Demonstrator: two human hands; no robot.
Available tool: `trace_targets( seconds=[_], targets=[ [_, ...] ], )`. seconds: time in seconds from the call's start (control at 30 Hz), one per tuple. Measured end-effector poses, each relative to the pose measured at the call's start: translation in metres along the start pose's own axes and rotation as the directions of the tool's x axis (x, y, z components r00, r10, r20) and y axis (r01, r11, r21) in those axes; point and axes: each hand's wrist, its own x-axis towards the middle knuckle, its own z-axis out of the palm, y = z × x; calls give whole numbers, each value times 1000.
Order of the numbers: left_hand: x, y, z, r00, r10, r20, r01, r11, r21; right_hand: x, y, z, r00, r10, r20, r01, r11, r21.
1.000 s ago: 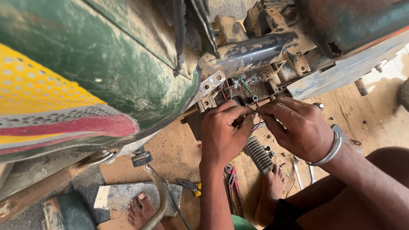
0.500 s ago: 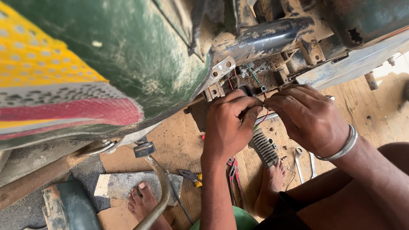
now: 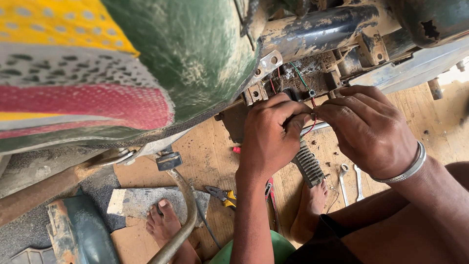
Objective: Connecting and repairing electrical wiring on a motorcycle chassis.
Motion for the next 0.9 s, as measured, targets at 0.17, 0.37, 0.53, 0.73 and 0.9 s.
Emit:
trace_targets(
  seconds=[0.17,0.37,0.53,0.73,0.9],
  targets=[
    [-1,-1,0,1000,-9,7,9,1000,-2,5,-2,-2,1000,-21,-13,21,1000,-9],
    [-1,-2,0,1000,-4,16,3,1000,14,5,-6,-1,1000,-29,-8,28,996,-79],
    [-3,-2,0,1000,-20,8,21,999,-27,4,-7,1,1000,-11,2,11,993,-115],
    [-3,-2,-1,1000,-23,-1,23,999,-31,5,-6,2,1000,-16,-8,15,997,-81],
    [-4,-2,-2,1000,-20,-7,20,999,-39,10,-8,1,998,-10,-62,7,999,-43]
  ],
)
